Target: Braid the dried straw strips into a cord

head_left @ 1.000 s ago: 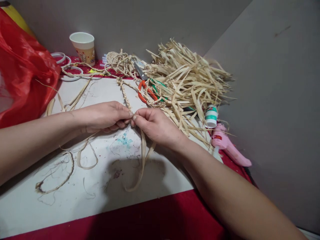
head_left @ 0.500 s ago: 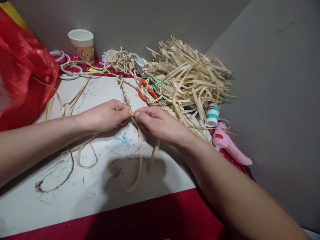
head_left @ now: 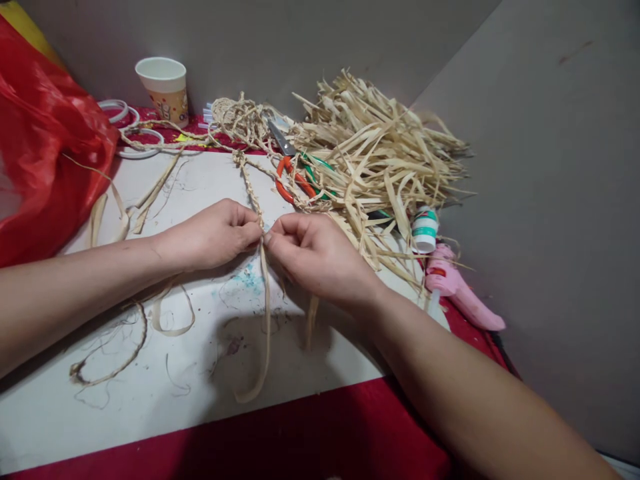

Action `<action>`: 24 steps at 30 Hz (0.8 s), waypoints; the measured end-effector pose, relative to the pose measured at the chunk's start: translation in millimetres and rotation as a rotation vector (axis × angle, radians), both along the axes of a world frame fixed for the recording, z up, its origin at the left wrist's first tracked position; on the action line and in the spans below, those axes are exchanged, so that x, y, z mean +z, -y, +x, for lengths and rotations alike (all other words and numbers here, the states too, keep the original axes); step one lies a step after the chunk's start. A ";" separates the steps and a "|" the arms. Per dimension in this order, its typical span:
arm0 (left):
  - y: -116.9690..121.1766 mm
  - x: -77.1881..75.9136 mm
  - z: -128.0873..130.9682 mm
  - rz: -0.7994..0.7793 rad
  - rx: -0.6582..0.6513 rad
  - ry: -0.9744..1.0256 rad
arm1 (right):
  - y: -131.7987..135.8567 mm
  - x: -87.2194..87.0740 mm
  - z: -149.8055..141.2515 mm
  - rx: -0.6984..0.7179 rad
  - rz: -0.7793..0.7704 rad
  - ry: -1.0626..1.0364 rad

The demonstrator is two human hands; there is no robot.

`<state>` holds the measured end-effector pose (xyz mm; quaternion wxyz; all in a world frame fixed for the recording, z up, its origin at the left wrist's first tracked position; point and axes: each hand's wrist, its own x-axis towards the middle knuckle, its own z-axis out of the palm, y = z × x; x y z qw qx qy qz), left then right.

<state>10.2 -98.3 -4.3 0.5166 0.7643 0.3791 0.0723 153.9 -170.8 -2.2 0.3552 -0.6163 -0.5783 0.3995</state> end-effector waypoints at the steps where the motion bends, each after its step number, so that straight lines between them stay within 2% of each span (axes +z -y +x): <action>1: 0.0 0.2 0.0 0.007 0.000 -0.001 | 2.1 -0.3 -2.3 0.002 -0.002 -0.021; 5: 0.0 0.3 -0.1 0.024 0.006 -0.010 | 5.4 3.4 -4.4 -0.022 -0.112 -0.144; 10: 2.7 5.6 1.1 0.045 0.001 -0.050 | -5.9 10.4 8.7 -0.071 -0.333 -0.407; 13: 4.6 9.6 2.4 0.052 0.001 -0.059 | -11.2 11.7 13.9 -0.089 -0.385 -0.493; 19: 4.2 6.0 2.0 -0.007 0.044 -0.010 | 0.5 6.5 -1.0 -0.016 -0.298 -0.302; 24: 3.0 -4.2 1.3 -0.136 0.118 0.067 | 9.5 -8.1 -8.1 0.030 -0.081 0.044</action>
